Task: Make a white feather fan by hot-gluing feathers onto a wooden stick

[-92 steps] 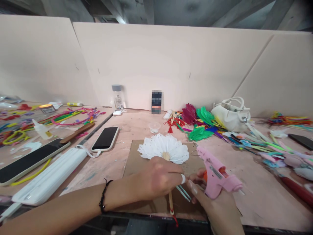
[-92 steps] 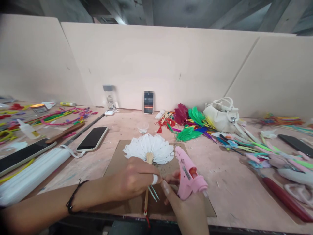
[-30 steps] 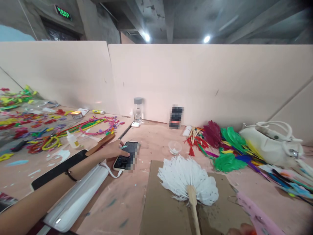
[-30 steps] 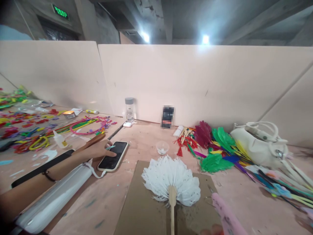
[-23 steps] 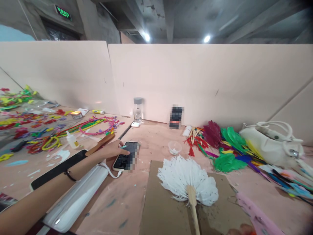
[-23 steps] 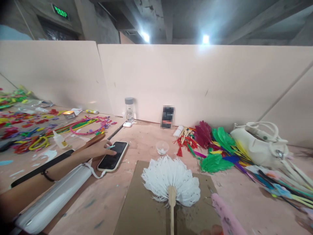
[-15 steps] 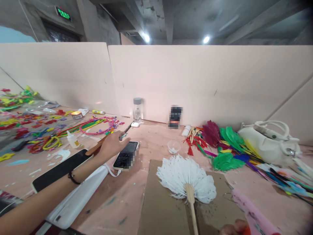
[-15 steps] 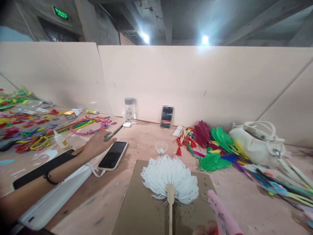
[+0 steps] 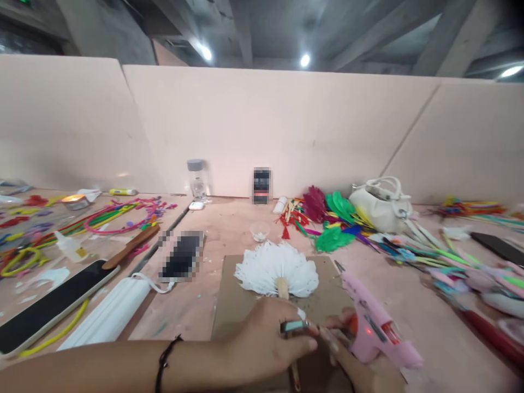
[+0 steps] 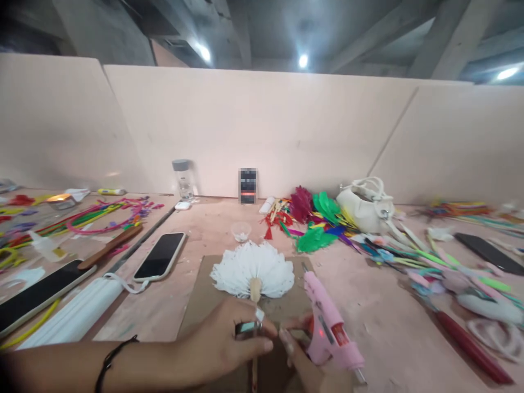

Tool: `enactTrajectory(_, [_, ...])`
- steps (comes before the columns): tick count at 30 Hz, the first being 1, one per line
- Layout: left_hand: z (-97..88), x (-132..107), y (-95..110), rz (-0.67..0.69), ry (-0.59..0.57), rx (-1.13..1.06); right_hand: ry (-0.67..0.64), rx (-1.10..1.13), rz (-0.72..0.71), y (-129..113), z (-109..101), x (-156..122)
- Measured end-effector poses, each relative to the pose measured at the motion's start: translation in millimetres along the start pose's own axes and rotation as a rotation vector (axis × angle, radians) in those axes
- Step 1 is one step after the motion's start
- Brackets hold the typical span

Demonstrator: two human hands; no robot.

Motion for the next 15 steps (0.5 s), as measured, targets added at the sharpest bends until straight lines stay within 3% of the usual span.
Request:
enactTrajectory(5, [10.3,11,1,-0.046,0.087,-0.091,-0.026,0.066,-0.044,-5,0,5])
enactTrajectory(11, [16.7,14,1,-0.122,0.016,-0.200,-0.019,-0.001,-0.144,-12,2,1])
enactTrajectory(15, [17.0,9,-7,-0.159,0.164,-0.208,-0.055,-0.031,-0.262,-18,5,-5])
Point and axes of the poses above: each hand's wrist, its own x-axis towards the middle knuckle, its own z-axis out of the palm, y = z × x, the point moved 4 cm from there along x, towards the middle knuckle, and after that the axes turned 12 degrees about y, right-handed, at the moved point
